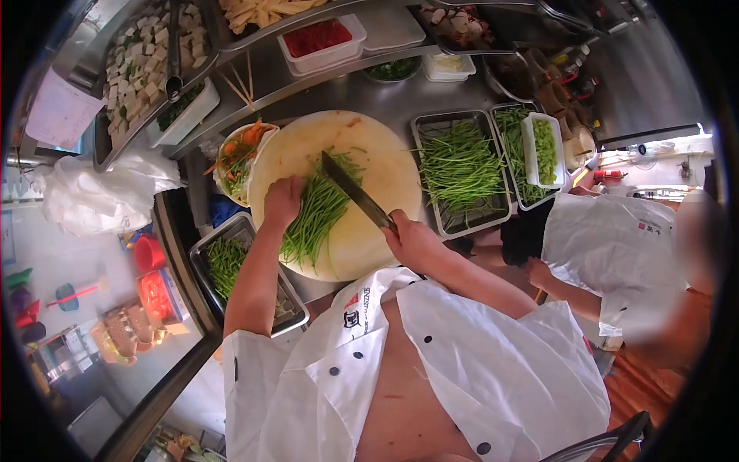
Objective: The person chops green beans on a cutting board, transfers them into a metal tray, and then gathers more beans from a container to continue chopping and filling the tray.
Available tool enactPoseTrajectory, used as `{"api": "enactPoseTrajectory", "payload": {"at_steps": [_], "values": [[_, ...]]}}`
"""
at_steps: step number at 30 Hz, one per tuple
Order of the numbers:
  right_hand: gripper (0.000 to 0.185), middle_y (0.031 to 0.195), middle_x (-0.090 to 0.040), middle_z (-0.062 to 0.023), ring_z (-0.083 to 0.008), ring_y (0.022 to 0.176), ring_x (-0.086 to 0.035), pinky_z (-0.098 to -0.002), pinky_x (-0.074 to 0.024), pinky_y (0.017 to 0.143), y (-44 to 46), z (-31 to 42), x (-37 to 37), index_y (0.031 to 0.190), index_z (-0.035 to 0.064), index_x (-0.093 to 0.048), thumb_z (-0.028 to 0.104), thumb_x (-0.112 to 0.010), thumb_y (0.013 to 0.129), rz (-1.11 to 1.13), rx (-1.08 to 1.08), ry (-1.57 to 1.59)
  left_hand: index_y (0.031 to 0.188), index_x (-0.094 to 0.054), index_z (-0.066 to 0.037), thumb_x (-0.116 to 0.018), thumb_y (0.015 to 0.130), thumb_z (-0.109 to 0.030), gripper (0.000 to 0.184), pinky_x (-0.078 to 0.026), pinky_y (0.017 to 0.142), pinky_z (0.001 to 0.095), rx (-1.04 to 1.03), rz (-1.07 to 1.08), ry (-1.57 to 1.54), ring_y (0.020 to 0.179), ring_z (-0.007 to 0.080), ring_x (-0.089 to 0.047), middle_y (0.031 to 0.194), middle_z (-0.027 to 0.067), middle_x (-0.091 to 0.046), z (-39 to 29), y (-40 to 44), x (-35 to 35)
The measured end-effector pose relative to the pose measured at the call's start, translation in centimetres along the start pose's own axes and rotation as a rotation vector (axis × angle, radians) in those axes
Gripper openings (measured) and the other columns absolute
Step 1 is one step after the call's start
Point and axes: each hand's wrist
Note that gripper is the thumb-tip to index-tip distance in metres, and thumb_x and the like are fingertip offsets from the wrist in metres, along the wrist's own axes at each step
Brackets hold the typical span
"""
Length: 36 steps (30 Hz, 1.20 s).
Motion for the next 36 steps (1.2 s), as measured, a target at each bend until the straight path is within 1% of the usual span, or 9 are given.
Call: {"api": "enactPoseTrajectory", "payload": {"at_steps": [2, 5, 7, 8, 10, 14, 19, 22, 36], "values": [[0.028, 0.076, -0.067, -0.0284, -0.0506, 0.073, -0.066, -0.059, -0.0509, 0.067, 0.3, 0.2, 0.1, 0.109, -0.0007, -0.045, 0.025, -0.054, 0.104, 0.014, 0.005, 0.009, 0.118, -0.07, -0.002, -0.055, 0.102, -0.028, 0.034, -0.052, 0.083, 0.0524, 0.018, 0.019, 0.007, 0.098, 0.0439, -0.065, 0.099, 0.0236, -0.07, 0.4, -0.8, 0.9], [0.028, 0.077, -0.067, -0.0286, -0.0507, 0.074, -0.066, -0.059, -0.0512, 0.068, 0.7, 0.3, -0.2, 0.11, -0.0008, -0.045, 0.025, -0.053, 0.104, 0.024, 0.022, 0.003, 0.132, -0.061, 0.002, -0.059, 0.1, -0.04, 0.053, -0.051, 0.093, 0.0523, 0.127, 0.106, 0.017, 0.111, 0.0446, -0.062, 0.117, 0.0273, -0.067, -1.1, -3.4, 3.5], [0.028, 0.077, -0.067, -0.0288, -0.0508, 0.075, -0.066, -0.0589, -0.0514, 0.069, 1.0, 0.8, -0.4, 0.11, -0.0008, -0.046, 0.025, -0.053, 0.104, 0.025, 0.043, -0.013, 0.144, -0.046, 0.008, -0.069, 0.087, -0.061, 0.092, -0.045, 0.106, 0.0518, 0.192, 0.192, 0.16, 0.128, 0.0453, -0.053, 0.137, 0.0307, -0.055, -2.0, -5.6, 3.8], [0.028, 0.078, -0.067, -0.0287, -0.0505, 0.076, -0.067, -0.0587, -0.0517, 0.07, 1.1, 1.5, -0.3, 0.111, -0.0008, -0.045, 0.025, -0.053, 0.104, 0.053, 0.049, -0.029, 0.144, -0.046, 0.008, -0.069, 0.087, -0.061, 0.092, -0.045, 0.106, 0.0518, 0.2, 0.185, 0.155, 0.128, 0.0453, -0.053, 0.137, 0.0307, -0.055, -2.8, -6.3, 4.1], [0.028, 0.078, -0.068, -0.0286, -0.0501, 0.077, -0.067, -0.0584, -0.052, 0.071, 1.8, 2.4, -0.5, 0.112, -0.0008, -0.045, 0.026, -0.052, 0.105, 0.086, 0.067, -0.061, 0.15, -0.034, 0.013, -0.077, 0.069, -0.076, 0.128, -0.036, 0.116, 0.0497, 0.208, 0.293, 0.21, 0.141, 0.0456, -0.04, 0.148, 0.0312, -0.044, -5.5, -7.1, 4.3], [0.028, 0.082, -0.068, -0.0277, -0.0485, 0.079, -0.068, -0.0574, -0.0526, 0.073, 2.9, 3.9, -1.6, 0.113, -0.0009, -0.044, 0.025, -0.05, 0.105, 0.105, 0.146, -0.137, 0.146, -0.038, 0.012, -0.083, 0.06, -0.074, 0.129, -0.038, 0.113, 0.0479, 0.235, 0.137, 0.256, 0.135, 0.0413, -0.045, 0.141, 0.0257, -0.049, -6.3, -8.1, 0.3], [0.027, 0.087, -0.069, -0.0283, -0.0478, 0.083, -0.068, -0.0562, -0.0532, 0.075, 3.3, 5.0, -2.2, 0.113, -0.0017, -0.044, 0.024, -0.049, 0.106, 0.136, 0.184, -0.216, 0.133, -0.049, 0.007, -0.087, 0.059, -0.059, 0.106, -0.043, 0.101, 0.044, 0.106, -0.149, 0.384, 0.114, 0.033, -0.051, 0.121, 0.017, -0.054, -5.6, -8.1, -2.1], [0.028, 0.09, -0.069, -0.0291, -0.0474, 0.086, -0.068, -0.0558, -0.0536, 0.077, 3.3, 5.1, -2.5, 0.113, -0.0021, -0.043, 0.024, -0.049, 0.106, 0.157, 0.172, -0.242, 0.131, -0.052, 0.007, -0.086, 0.063, -0.056, 0.099, -0.043, 0.099, 0.0421, 0.13, -0.035, 0.399, 0.113, 0.032, -0.051, 0.121, 0.0163, -0.054, -5.5, -7.9, -1.9], [0.028, 0.092, -0.069, -0.0314, -0.0496, 0.085, -0.068, -0.0564, -0.0548, 0.079, 4.2, 4.8, -3.6, 0.112, -0.0023, -0.043, 0.024, -0.049, 0.106, 0.211, 0.148, -0.334, 0.128, -0.057, 0.004, -0.085, 0.065, -0.053, 0.09, -0.043, 0.098, 0.0428, 0.174, -0.036, 0.343, 0.113, 0.0325, -0.052, 0.12, 0.0159, -0.055, -5.4, -7.5, -2.3]]}}
Point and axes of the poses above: each hand's wrist, its own y-axis towards the middle knuckle, its own x-axis out of the back of the hand, z = x × y
